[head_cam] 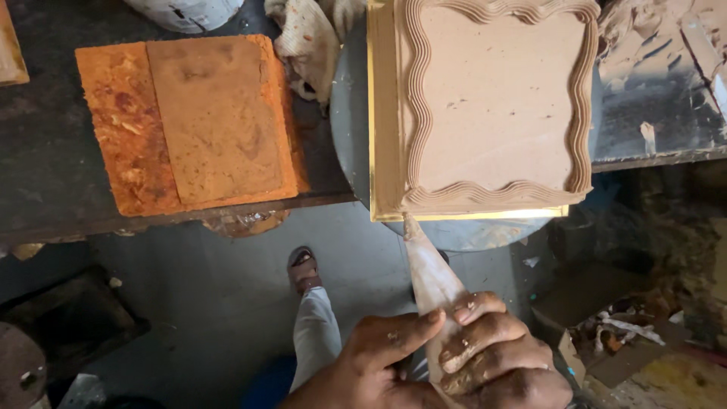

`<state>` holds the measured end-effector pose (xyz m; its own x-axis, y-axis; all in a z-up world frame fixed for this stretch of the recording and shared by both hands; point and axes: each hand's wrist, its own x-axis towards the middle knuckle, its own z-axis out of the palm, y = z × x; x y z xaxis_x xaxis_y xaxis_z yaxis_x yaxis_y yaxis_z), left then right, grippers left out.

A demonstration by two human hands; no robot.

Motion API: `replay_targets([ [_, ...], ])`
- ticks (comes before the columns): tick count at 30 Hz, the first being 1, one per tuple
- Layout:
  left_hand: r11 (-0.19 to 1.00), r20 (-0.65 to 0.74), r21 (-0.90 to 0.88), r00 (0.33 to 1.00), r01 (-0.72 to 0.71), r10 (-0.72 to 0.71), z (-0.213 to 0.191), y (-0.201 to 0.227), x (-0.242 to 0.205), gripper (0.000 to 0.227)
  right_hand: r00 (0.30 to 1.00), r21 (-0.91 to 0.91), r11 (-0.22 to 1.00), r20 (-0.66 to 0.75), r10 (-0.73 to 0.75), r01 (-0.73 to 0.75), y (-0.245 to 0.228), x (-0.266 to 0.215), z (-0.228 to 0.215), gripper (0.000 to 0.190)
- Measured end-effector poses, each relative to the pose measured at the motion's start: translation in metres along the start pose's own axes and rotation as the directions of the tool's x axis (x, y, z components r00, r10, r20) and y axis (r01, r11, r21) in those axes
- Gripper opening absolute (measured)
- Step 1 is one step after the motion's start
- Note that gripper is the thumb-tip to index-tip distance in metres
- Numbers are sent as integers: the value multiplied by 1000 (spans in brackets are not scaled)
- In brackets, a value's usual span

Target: The person applies a beige filler paste to a square wooden frame using a metal spatula, smoothing the surface and scraping excess material. They then use a piping bag to apply decorative wavy lines of filler along the frame's edges.

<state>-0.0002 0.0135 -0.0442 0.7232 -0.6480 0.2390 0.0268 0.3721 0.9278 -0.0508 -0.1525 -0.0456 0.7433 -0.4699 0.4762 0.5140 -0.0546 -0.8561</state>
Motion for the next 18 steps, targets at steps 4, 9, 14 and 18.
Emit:
replay_targets([
  [4,998,-52,65,999,-3,7,1,-5,-3,86,1000,-24,1000,-12,-2,1,-4,4,17,38],
  [9,1000,79,-14,997,17,-16,8,-13,6,86,973,-139,988,-229,31,-65,-17,5,9,30],
  [14,997,162,-22,984,76,-72,21,-12,36,84,992,-122,992,-128,7,-23,-8,7,-33,31],
  [18,993,221,17,968,115,-116,38,-14,56,81,942,-161,986,-323,-89,38,-10,-6,-65,26],
])
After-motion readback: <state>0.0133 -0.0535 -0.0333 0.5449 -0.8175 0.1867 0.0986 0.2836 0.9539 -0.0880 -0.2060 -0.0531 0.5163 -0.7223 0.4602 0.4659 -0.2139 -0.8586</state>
